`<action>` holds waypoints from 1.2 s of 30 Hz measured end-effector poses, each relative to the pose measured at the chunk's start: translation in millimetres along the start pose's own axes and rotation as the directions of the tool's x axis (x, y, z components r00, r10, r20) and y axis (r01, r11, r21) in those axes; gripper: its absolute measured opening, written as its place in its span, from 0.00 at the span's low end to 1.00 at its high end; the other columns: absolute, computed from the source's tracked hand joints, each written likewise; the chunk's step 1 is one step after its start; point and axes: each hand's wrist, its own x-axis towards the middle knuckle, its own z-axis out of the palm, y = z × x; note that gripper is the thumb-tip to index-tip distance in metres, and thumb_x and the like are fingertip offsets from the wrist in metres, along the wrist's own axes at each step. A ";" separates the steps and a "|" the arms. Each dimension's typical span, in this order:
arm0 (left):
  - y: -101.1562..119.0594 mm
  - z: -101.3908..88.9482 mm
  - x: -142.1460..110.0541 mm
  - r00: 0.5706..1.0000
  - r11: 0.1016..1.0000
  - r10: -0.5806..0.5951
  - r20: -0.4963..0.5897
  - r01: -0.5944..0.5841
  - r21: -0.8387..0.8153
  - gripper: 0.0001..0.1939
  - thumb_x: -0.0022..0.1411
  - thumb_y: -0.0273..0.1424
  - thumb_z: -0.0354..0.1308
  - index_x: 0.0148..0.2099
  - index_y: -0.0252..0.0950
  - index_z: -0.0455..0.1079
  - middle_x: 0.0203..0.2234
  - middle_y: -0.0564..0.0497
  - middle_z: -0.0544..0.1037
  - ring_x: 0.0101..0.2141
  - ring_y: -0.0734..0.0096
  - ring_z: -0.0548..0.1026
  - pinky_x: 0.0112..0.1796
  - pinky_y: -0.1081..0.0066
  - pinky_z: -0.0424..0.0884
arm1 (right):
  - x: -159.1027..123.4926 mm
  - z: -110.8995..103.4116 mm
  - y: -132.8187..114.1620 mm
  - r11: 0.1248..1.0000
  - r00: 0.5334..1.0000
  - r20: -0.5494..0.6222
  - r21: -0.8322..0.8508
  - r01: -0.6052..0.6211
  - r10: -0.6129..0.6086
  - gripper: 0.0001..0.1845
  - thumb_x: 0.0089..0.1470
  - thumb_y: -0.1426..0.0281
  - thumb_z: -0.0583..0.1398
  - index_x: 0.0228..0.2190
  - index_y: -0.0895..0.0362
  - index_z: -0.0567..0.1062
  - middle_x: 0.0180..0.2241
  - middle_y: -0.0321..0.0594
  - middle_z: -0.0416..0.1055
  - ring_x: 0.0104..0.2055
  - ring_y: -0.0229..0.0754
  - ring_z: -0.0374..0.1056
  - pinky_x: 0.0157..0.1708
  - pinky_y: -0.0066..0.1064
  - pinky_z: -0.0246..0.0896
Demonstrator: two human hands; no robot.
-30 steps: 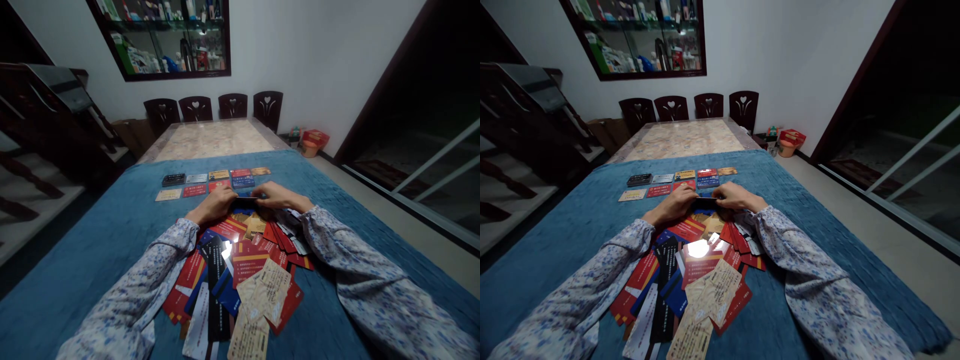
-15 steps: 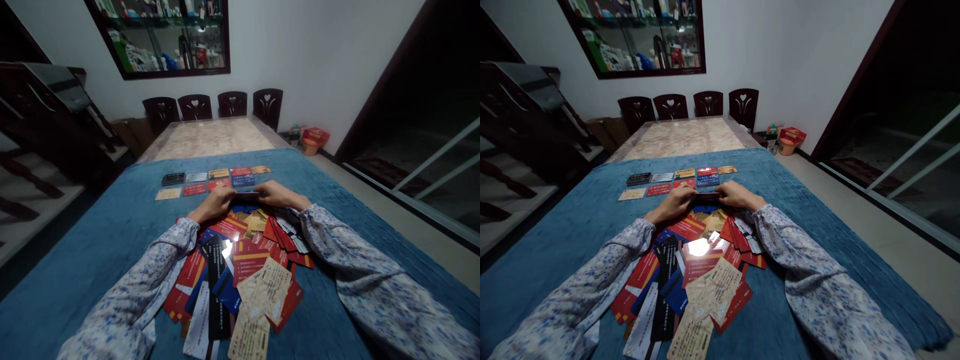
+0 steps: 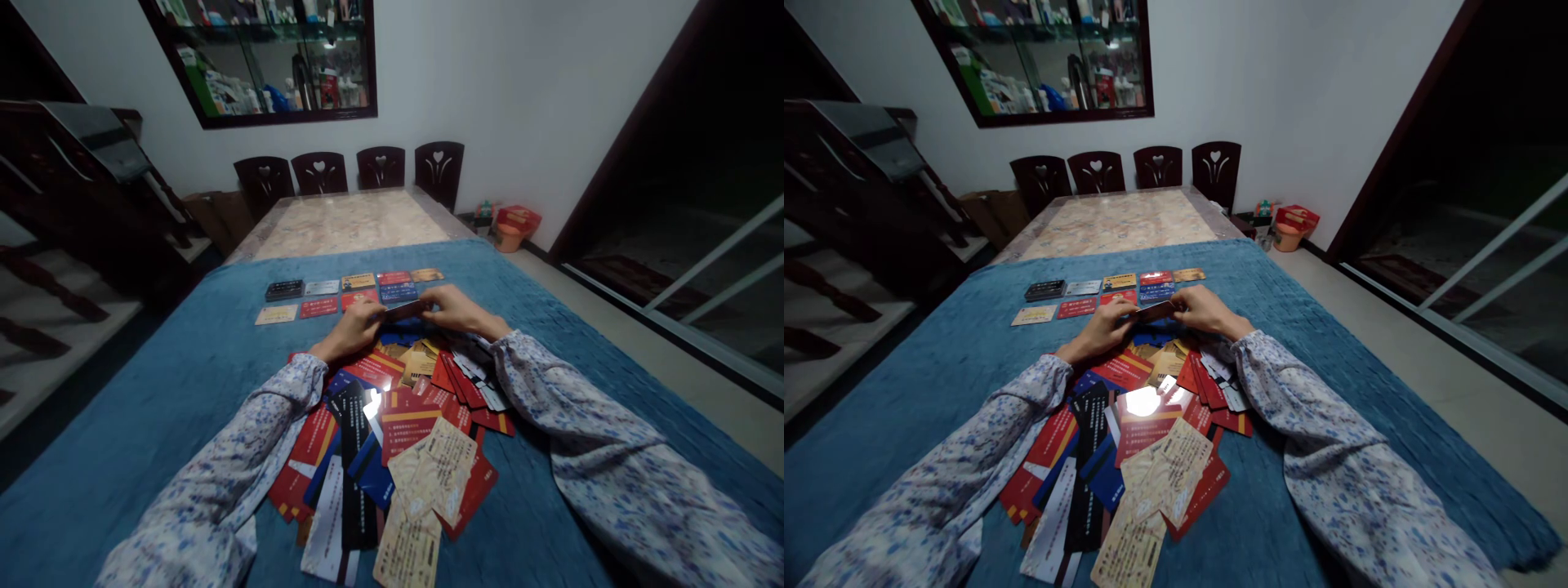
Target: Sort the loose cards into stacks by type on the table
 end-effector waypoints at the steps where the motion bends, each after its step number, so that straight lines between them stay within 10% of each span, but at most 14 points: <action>1: 0.7 -0.4 0.0 1.000 1.000 -0.002 0.005 0.002 -0.001 0.10 0.66 0.21 0.57 0.44 0.33 0.79 0.37 0.45 0.80 0.40 0.66 0.77 0.43 0.68 0.75 | 0.4 -0.9 -0.1 1.000 1.000 -0.020 0.014 0.010 -0.010 0.06 0.50 0.74 0.60 0.26 0.58 0.78 0.26 0.37 0.74 0.30 0.39 0.67 0.32 0.29 0.55; 12: 3.1 1.9 0.3 0.999 1.000 -0.013 0.052 0.011 0.021 0.10 0.66 0.23 0.58 0.46 0.34 0.80 0.38 0.44 0.80 0.42 0.62 0.76 0.45 0.64 0.74 | 2.8 -5.8 -8.4 0.983 0.964 -0.239 0.115 0.145 -0.115 0.04 0.52 0.68 0.63 0.29 0.56 0.78 0.31 0.38 0.77 0.34 0.42 0.69 0.37 0.32 0.62; 36: 19.3 -1.8 1.6 0.988 1.000 0.018 -0.156 -0.020 -0.011 0.11 0.66 0.25 0.59 0.50 0.35 0.75 0.41 0.46 0.82 0.45 0.63 0.79 0.50 0.61 0.76 | -0.3 1.6 -26.2 0.909 0.946 -0.155 -0.357 0.216 -0.285 0.12 0.69 0.66 0.57 0.42 0.53 0.80 0.40 0.46 0.81 0.49 0.50 0.68 0.49 0.40 0.50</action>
